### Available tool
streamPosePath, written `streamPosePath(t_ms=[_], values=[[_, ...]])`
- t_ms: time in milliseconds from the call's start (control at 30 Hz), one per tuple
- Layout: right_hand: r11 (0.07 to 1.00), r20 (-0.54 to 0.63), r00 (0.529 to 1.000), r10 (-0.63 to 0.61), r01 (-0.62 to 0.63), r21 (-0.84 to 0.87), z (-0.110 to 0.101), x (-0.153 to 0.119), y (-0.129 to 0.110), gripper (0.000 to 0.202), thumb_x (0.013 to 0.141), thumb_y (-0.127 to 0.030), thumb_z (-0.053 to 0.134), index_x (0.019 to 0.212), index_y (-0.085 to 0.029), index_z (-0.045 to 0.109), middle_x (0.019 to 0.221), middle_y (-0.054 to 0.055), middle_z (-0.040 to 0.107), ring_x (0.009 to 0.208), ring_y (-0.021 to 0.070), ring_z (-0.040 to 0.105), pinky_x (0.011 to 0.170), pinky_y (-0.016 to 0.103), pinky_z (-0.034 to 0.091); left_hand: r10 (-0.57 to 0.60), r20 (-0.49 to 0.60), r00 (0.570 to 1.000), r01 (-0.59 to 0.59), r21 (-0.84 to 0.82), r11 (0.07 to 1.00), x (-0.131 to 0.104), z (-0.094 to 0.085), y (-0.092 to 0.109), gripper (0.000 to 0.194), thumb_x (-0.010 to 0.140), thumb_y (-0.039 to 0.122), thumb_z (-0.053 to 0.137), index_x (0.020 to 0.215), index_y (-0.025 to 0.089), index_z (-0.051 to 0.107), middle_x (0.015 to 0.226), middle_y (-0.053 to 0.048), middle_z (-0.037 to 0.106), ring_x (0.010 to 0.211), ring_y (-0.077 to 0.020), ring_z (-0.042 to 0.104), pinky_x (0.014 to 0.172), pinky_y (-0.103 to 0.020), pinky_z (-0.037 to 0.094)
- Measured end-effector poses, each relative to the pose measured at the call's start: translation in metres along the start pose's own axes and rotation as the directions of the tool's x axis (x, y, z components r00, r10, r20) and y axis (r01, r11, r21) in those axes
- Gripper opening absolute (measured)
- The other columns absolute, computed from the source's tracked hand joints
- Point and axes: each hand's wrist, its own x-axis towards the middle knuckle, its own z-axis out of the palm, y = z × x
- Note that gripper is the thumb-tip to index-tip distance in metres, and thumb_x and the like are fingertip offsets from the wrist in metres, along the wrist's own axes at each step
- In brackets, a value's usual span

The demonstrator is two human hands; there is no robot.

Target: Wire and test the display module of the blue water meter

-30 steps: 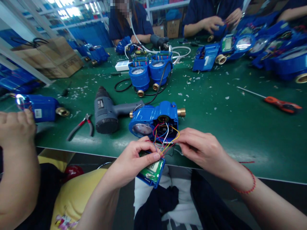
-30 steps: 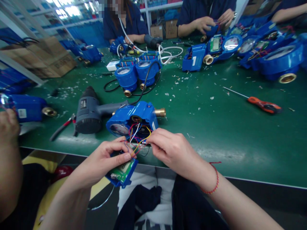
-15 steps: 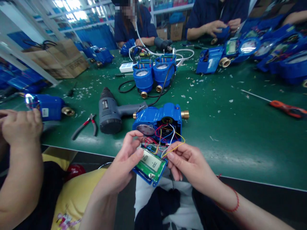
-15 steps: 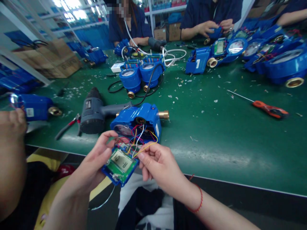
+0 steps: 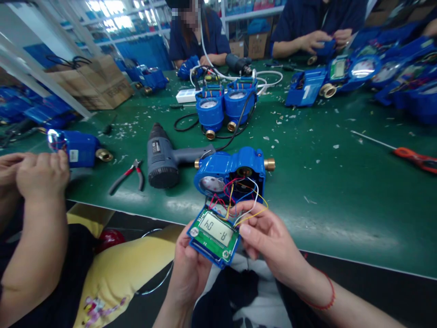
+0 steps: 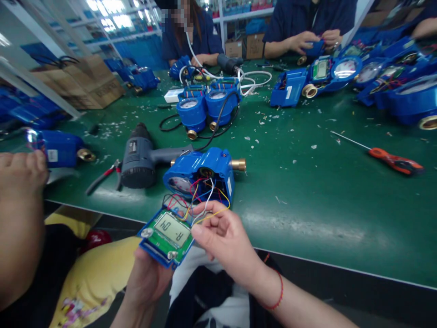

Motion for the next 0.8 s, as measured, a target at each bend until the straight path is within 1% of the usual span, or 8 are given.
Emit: streamPosePath(t_ms=[100, 167, 267, 367, 467, 600, 700, 800], values=[[0.986, -0.119, 0.988, -0.100, 0.082, -0.146, 0.005, 0.004, -0.003, 0.023, 0.070, -0.034, 0.075, 0.075, -0.018, 0.060, 0.063, -0.003, 0.055, 0.052, 0.0073, 0.045, 0.047, 0.018, 0.038, -0.002, 0.025, 1.000, 0.002, -0.022, 1.000, -0.003, 0.011, -0.002, 0.053, 0.059, 0.051, 0.079, 0.103, 0.026, 0.062, 0.099, -0.004, 0.070, 0.093, -0.0249, 0.066, 0.081, -0.036, 0.054], [0.978, -0.177, 0.974, -0.141, 0.109, -0.179, 0.008, 0.006, -0.002, 0.020, 0.070, -0.032, 0.074, 0.067, -0.018, 0.060, 0.065, -0.001, 0.060, 0.057, 0.0093, 0.049, 0.051, 0.020, 0.041, 0.037, -0.006, 0.999, -0.037, -0.039, 0.999, -0.005, 0.020, 0.000, 0.062, 0.056, 0.040, 0.085, 0.111, 0.031, 0.057, 0.107, -0.003, 0.068, 0.095, -0.0214, 0.065, 0.080, -0.029, 0.054], [0.979, -0.188, 0.971, -0.149, 0.119, -0.163, 0.011, 0.007, 0.000, 0.015, 0.071, -0.030, 0.074, 0.067, -0.018, 0.065, 0.066, -0.001, 0.063, 0.059, 0.0095, 0.054, 0.056, 0.021, 0.044, 0.157, -0.053, 0.986, -0.160, -0.059, 0.985, -0.007, 0.030, 0.003, 0.070, 0.055, 0.032, 0.086, 0.116, 0.033, 0.051, 0.109, -0.002, 0.067, 0.094, -0.0192, 0.066, 0.078, -0.025, 0.054], [0.985, -0.199, 0.969, -0.143, 0.120, -0.125, 0.011, 0.005, -0.001, 0.018, 0.075, -0.032, 0.071, 0.065, -0.017, 0.067, 0.058, -0.003, 0.059, 0.052, 0.0052, 0.048, 0.050, 0.016, 0.038, 0.199, -0.035, 0.979, -0.201, -0.085, 0.976, -0.007, 0.032, 0.006, 0.058, 0.062, 0.030, 0.082, 0.112, 0.029, 0.053, 0.101, -0.003, 0.069, 0.080, -0.0170, 0.068, 0.073, -0.027, 0.056], [0.998, -0.295, 0.953, -0.062, 0.056, -0.030, 0.010, 0.006, -0.007, 0.023, 0.076, -0.037, 0.071, 0.065, -0.016, 0.069, 0.050, -0.004, 0.053, 0.044, 0.0020, 0.038, 0.041, 0.014, 0.026, 0.156, 0.000, 0.988, -0.155, -0.105, 0.982, -0.006, 0.028, 0.009, 0.056, 0.064, 0.030, 0.080, 0.113, 0.026, 0.053, 0.103, -0.006, 0.069, 0.071, -0.0144, 0.067, 0.068, -0.026, 0.056], [0.992, -0.379, 0.925, -0.010, 0.055, 0.109, 0.008, 0.011, -0.016, 0.027, 0.066, -0.038, 0.078, 0.063, -0.014, 0.068, 0.056, -0.002, 0.057, 0.046, 0.0018, 0.046, 0.038, 0.011, 0.025, 0.060, 0.010, 0.998, -0.059, -0.122, 0.991, -0.004, 0.018, 0.011, 0.061, 0.064, 0.029, 0.079, 0.118, 0.026, 0.052, 0.111, -0.008, 0.067, 0.070, -0.0147, 0.067, 0.057, -0.022, 0.056], [0.994, -0.356, 0.934, -0.038, 0.070, 0.079, 0.004, 0.012, -0.018, 0.028, 0.070, -0.040, 0.076, 0.065, -0.014, 0.068, 0.052, -0.002, 0.057, 0.042, 0.0010, 0.043, 0.037, 0.011, 0.022, -0.008, 0.030, 1.000, 0.013, -0.162, 0.987, -0.004, 0.011, 0.013, 0.060, 0.065, 0.028, 0.079, 0.119, 0.026, 0.054, 0.105, -0.006, 0.069, 0.070, -0.0154, 0.067, 0.056, -0.022, 0.057], [0.998, -0.245, 0.967, -0.068, 0.065, -0.018, -0.003, 0.010, -0.018, 0.030, 0.080, -0.043, 0.066, 0.069, -0.014, 0.068, 0.053, -0.002, 0.058, 0.039, -0.0001, 0.036, 0.038, 0.013, 0.023, -0.064, 0.074, 0.995, 0.078, -0.207, 0.975, -0.004, 0.007, 0.015, 0.051, 0.069, 0.028, 0.076, 0.117, 0.026, 0.057, 0.101, -0.005, 0.071, 0.075, -0.0168, 0.069, 0.058, -0.023, 0.059]])
